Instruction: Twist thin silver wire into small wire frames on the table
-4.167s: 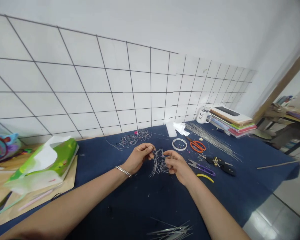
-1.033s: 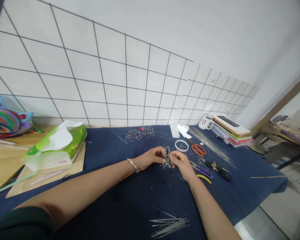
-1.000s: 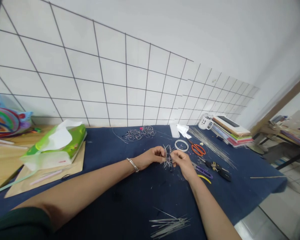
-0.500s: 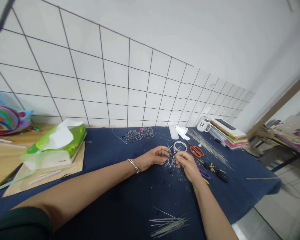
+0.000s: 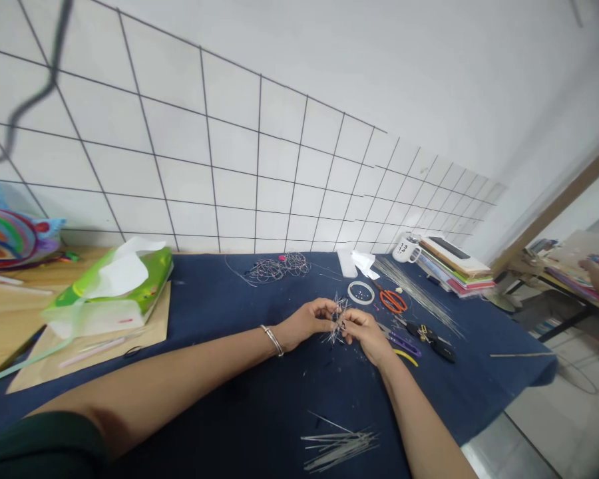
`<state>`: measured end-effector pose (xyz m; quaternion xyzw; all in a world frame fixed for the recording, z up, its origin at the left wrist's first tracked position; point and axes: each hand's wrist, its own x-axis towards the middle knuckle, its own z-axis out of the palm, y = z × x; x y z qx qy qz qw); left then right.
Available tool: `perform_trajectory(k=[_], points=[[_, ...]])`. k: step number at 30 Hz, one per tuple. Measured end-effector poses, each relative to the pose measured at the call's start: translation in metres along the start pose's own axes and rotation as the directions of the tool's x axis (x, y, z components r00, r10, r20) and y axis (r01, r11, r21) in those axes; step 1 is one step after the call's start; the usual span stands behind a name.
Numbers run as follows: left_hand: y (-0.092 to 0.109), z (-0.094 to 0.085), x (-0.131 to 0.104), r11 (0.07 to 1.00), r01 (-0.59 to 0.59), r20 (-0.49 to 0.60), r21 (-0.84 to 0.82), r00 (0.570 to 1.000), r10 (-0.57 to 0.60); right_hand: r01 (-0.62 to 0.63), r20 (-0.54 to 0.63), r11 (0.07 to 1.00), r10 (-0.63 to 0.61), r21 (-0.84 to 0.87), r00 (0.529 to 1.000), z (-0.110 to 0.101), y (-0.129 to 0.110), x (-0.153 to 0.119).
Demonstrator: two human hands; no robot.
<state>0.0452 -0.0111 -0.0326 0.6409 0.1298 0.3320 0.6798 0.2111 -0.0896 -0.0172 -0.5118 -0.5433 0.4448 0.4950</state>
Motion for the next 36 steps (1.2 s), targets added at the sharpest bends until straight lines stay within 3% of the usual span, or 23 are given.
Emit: perform_trajectory(k=[8,12,16,23,28,36], points=[[0.002,0.001,-0.003,0.924,-0.169,-0.118,0.343,0.968,0.22,-0.034,0.0,0.999,0.034,-0.015,0.999,-0.001,0.003,0.001],[0.004,0.003,-0.004,0.885,-0.214,-0.081,0.414,0.96,0.27,-0.041,0.006,0.999,0.041,-0.025,0.999,-0.002,0.002,0.0],[0.0,0.002,-0.003,0.871,-0.221,-0.1,0.44,0.951,0.292,-0.048,-0.075,0.998,0.045,-0.046,0.996,-0.012,-0.002,-0.001],[-0.002,-0.003,0.001,0.96,-0.127,-0.176,0.248,0.969,0.174,0.044,-0.278,0.999,-0.034,0.029,0.96,-0.034,-0.011,-0.005],[0.001,-0.001,0.001,0.985,-0.093,-0.176,0.146,0.977,0.118,0.078,-0.259,0.996,-0.066,0.035,0.964,-0.036,-0.015,-0.008],[0.004,0.006,0.002,0.99,-0.095,-0.166,0.104,0.98,0.111,0.157,-0.329,0.986,-0.129,0.06,0.935,-0.042,-0.021,-0.013]])
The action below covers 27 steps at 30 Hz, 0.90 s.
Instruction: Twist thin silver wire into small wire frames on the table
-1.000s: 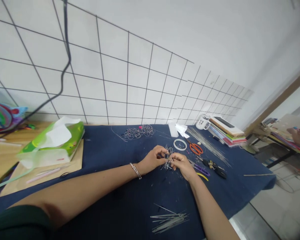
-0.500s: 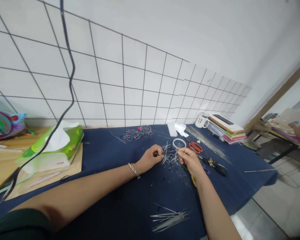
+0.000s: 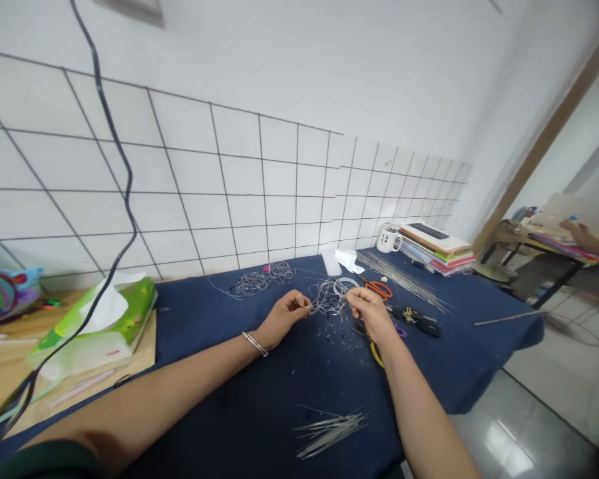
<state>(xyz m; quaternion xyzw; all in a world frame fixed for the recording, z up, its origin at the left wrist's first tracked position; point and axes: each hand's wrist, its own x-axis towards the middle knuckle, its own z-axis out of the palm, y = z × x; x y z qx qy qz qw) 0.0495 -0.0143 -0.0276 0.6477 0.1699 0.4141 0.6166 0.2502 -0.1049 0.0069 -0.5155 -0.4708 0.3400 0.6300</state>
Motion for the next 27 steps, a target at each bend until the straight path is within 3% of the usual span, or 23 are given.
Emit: perform_trajectory(k=[5,11,15,18,23,27], points=[[0.015,0.004,0.008,0.995,-0.041,0.038,0.093,0.999,0.038,0.066,-0.073,0.998,-0.064,0.015,0.995,-0.004,-0.007,-0.004],[0.051,0.014,0.048,0.988,-0.025,0.263,0.154,0.965,-0.016,0.165,-0.14,0.986,-0.166,-0.02,0.976,-0.016,-0.025,-0.003],[0.076,0.029,0.078,0.997,-0.045,0.34,0.06,0.94,0.022,0.226,-0.127,0.969,-0.238,-0.104,0.963,-0.032,-0.058,0.015],[0.087,0.038,0.091,0.996,-0.086,0.304,-0.017,0.949,0.087,0.275,-0.068,0.94,-0.293,-0.2,0.954,-0.041,-0.096,0.033],[0.082,0.038,0.092,0.982,-0.021,0.253,-0.187,0.965,0.069,0.332,0.068,0.869,-0.331,-0.367,0.941,-0.037,-0.148,0.051],[0.067,0.035,0.09,0.942,0.062,0.241,-0.331,0.97,0.021,0.383,0.163,0.744,-0.354,-0.548,0.921,-0.023,-0.158,0.055]])
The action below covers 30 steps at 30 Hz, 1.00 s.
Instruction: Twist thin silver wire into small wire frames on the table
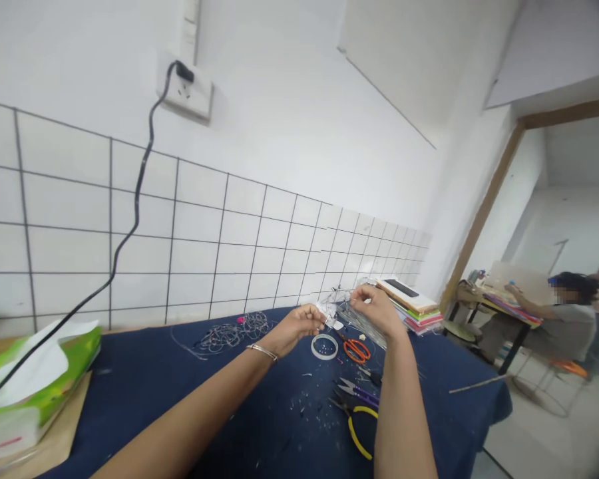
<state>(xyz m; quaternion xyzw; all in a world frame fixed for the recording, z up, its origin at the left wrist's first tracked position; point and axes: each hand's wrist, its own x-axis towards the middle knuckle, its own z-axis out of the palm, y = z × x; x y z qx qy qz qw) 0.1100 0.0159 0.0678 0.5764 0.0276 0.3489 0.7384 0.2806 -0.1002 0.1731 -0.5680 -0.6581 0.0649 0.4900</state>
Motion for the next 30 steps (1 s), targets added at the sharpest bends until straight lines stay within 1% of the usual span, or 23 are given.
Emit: perform_trajectory(k=[2,6,9,12,15,18,21,24,27,30], points=[[-0.007,-0.003,0.001,0.997,0.006,-0.028,-0.073,1.0,-0.009,0.03,0.0,0.996,-0.03,-0.089,1.0,0.007,-0.001,0.0],[-0.017,-0.005,0.005,0.978,0.029,-0.076,-0.206,0.996,-0.046,0.025,-0.023,0.994,-0.028,-0.106,0.999,0.019,0.002,-0.002],[-0.018,-0.004,0.005,0.96,0.063,-0.039,-0.274,0.996,-0.076,0.014,-0.005,0.998,-0.015,-0.058,1.0,0.025,0.002,-0.001],[-0.015,0.0,0.001,0.947,0.082,0.012,-0.309,0.996,-0.083,0.01,0.051,1.0,-0.011,0.026,0.999,0.028,0.003,-0.001],[-0.013,0.005,-0.002,0.929,0.1,0.036,-0.358,0.995,-0.093,-0.008,0.087,0.995,-0.001,0.099,0.996,0.031,0.006,-0.001],[-0.015,0.011,-0.004,0.913,0.113,0.042,-0.393,0.994,-0.105,-0.037,0.097,0.992,0.026,0.123,0.995,0.035,0.012,-0.002],[-0.022,0.014,-0.003,0.922,0.087,-0.004,-0.378,0.995,-0.095,-0.063,0.108,0.986,0.047,0.153,0.993,0.038,0.016,-0.001],[-0.029,0.012,-0.001,0.951,0.064,-0.089,-0.304,0.991,-0.095,-0.079,0.048,0.977,0.071,0.196,0.996,0.041,0.021,0.001],[-0.03,0.004,0.003,0.982,0.051,-0.183,-0.181,0.979,-0.084,-0.091,-0.033,0.973,0.1,0.214,0.994,0.042,0.028,0.002],[-0.023,-0.01,0.009,0.998,0.012,-0.262,-0.066,0.965,-0.029,-0.108,-0.059,0.97,0.124,0.219,0.991,0.043,0.04,0.002]])
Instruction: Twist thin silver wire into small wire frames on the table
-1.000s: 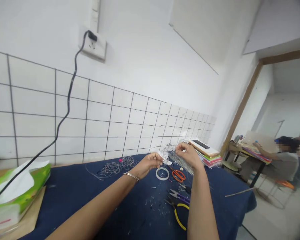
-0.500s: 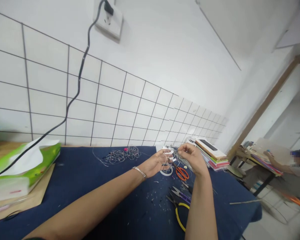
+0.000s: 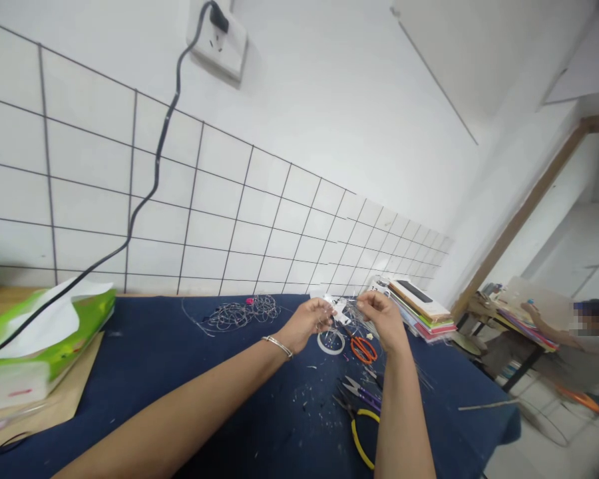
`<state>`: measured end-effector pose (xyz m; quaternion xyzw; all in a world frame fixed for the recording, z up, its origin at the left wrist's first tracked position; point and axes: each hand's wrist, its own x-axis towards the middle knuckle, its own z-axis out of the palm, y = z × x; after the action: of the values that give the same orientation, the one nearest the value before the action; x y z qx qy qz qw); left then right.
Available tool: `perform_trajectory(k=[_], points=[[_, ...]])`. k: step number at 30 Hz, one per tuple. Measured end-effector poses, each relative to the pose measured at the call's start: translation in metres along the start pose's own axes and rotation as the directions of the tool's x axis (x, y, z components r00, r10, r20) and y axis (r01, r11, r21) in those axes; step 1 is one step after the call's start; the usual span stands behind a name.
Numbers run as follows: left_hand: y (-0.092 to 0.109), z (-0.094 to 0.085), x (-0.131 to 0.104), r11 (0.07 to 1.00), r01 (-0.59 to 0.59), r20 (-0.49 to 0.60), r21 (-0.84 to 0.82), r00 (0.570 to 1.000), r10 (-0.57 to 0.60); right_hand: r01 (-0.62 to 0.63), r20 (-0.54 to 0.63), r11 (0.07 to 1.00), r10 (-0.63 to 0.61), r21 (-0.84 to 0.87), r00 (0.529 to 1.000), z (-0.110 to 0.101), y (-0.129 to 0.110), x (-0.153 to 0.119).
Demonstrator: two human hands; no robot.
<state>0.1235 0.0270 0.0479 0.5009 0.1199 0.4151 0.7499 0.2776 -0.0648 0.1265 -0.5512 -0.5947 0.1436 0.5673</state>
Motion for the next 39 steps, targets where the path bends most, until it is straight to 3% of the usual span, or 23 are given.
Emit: perform_trajectory(k=[6,12,17,21,24,27,31,35,39], points=[[0.025,-0.029,0.016,0.975,-0.151,-0.098,0.163,0.981,0.168,-0.079,0.001,0.993,0.08,0.084,0.997,0.004,0.024,-0.004],[0.043,-0.04,0.019,0.944,-0.201,-0.103,0.263,0.967,0.235,-0.178,0.062,0.973,0.17,0.147,0.983,0.032,0.05,-0.011],[0.056,-0.037,0.016,0.885,-0.27,-0.08,0.378,0.943,0.322,-0.258,0.094,0.947,0.244,0.189,0.965,0.054,0.07,-0.025],[0.056,-0.03,0.012,0.857,-0.293,-0.086,0.423,0.929,0.36,-0.353,0.183,0.901,0.314,0.25,0.931,0.072,0.071,-0.046],[0.051,-0.022,0.007,0.84,-0.309,-0.023,0.446,0.934,0.356,-0.455,0.288,0.772,0.359,0.443,0.888,0.085,0.062,-0.059],[0.045,-0.016,0.004,0.83,-0.312,0.029,0.463,0.941,0.338,-0.464,0.341,0.598,0.314,0.654,0.886,0.094,0.053,-0.066],[0.041,-0.013,0.003,0.834,-0.272,0.001,0.481,0.951,0.309,-0.424,0.309,0.473,0.303,0.772,0.901,0.096,0.055,-0.067],[0.036,-0.009,0.002,0.851,-0.252,-0.008,0.46,0.958,0.288,-0.386,0.229,0.466,0.357,0.796,0.905,0.092,0.067,-0.065],[0.029,-0.003,-0.001,0.878,-0.246,-0.012,0.411,0.961,0.276,-0.322,0.178,0.443,0.336,0.837,0.925,0.085,0.068,-0.063]])
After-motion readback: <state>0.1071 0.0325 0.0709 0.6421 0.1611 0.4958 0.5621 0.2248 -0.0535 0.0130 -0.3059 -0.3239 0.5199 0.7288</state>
